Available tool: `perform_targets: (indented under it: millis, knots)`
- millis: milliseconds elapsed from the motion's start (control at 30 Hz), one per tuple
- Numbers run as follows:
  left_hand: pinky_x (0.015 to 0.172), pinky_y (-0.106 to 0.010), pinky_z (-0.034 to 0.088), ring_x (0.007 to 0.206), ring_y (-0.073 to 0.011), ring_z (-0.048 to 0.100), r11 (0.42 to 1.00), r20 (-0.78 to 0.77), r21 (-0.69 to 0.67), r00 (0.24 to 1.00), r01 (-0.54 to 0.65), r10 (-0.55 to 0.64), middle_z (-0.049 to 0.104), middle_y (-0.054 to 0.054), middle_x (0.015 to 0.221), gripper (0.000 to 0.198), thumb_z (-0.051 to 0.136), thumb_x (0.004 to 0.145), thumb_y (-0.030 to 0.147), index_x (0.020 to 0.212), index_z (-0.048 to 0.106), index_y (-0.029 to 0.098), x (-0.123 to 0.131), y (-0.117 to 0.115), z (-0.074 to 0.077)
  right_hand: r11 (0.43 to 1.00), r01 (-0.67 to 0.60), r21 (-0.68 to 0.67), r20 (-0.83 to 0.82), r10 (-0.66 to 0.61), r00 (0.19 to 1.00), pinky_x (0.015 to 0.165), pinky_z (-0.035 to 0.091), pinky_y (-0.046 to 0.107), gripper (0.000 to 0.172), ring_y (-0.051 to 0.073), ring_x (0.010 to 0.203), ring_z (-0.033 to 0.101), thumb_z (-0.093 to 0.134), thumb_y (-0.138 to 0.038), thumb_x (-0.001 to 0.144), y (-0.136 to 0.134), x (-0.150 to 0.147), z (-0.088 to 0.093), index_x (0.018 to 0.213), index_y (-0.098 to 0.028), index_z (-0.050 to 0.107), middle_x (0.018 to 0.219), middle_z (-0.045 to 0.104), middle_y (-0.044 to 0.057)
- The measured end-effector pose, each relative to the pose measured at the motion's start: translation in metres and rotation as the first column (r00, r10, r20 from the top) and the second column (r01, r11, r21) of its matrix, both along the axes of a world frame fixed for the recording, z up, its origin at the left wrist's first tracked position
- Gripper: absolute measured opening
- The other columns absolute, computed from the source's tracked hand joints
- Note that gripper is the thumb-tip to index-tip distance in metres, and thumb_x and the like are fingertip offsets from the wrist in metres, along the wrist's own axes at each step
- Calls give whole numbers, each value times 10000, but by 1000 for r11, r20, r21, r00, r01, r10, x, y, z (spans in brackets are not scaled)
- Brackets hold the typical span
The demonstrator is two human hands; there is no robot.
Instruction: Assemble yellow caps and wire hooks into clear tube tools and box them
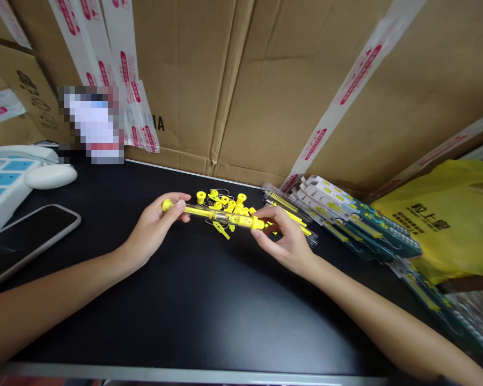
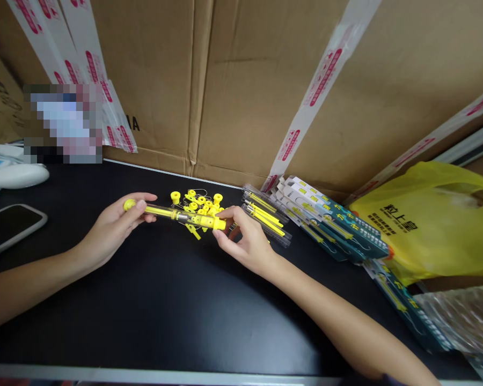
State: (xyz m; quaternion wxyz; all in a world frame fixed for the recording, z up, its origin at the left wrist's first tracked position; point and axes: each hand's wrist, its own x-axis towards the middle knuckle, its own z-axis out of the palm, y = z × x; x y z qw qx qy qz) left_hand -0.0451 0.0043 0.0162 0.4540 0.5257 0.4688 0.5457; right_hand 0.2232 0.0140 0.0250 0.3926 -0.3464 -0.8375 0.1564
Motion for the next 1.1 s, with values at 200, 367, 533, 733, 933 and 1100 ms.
perform_targets:
  millis: [200,367,533,733,933,1100]
  knots:
    - [836,-322,471,783,-166,610,1000,-32,-2,999,15,-15,627,-17,769,433,593,850,467,1163,630,170,-1,1,0,1000,4,-8,-14,-4,1000,537,564,244,167,144,704,599,597,-246,859,-1,-1,1,1002,-227,512,868,582,37]
    - [863,-336,441,820,-186,602,994,-259,102,966,47,-19,626,-13,743,506,493,908,462,1325,501,175,-5,1,-2,999,-2,-43,-25,1,1000,517,568,248,170,141,673,609,596,-294,869,-2,0,-4,997,-227,506,857,579,36]
    - [844,-337,457,832,-186,618,990,-277,117,960,84,-49,615,-9,797,524,522,890,436,1338,420,183,-5,-1,-4,998,2,-64,-67,-7,998,523,578,260,196,142,669,634,600,-327,876,-3,2,-5,1007,-225,495,889,579,44]
    - [723,-308,455,783,-175,604,987,-326,160,945,11,42,577,-11,887,281,629,814,395,998,507,221,-7,1,-9,997,-36,-61,-52,32,998,541,596,298,206,162,658,642,605,-353,874,-2,3,-6,1025,-244,516,866,604,47]
    - [642,-275,415,710,-147,539,974,-362,224,928,-8,91,526,12,842,230,641,803,353,903,472,233,-7,-2,-3,981,-63,-185,-140,37,989,542,577,274,236,151,694,647,618,-357,872,-3,1,-5,1008,-208,496,871,647,57]
    - [618,-267,391,669,-134,507,974,-357,225,929,-15,97,509,21,809,230,637,809,364,900,469,235,-6,-2,-3,978,-77,-196,-162,45,986,536,573,260,241,147,704,657,622,-352,872,-5,0,-4,1009,-199,496,864,660,57]
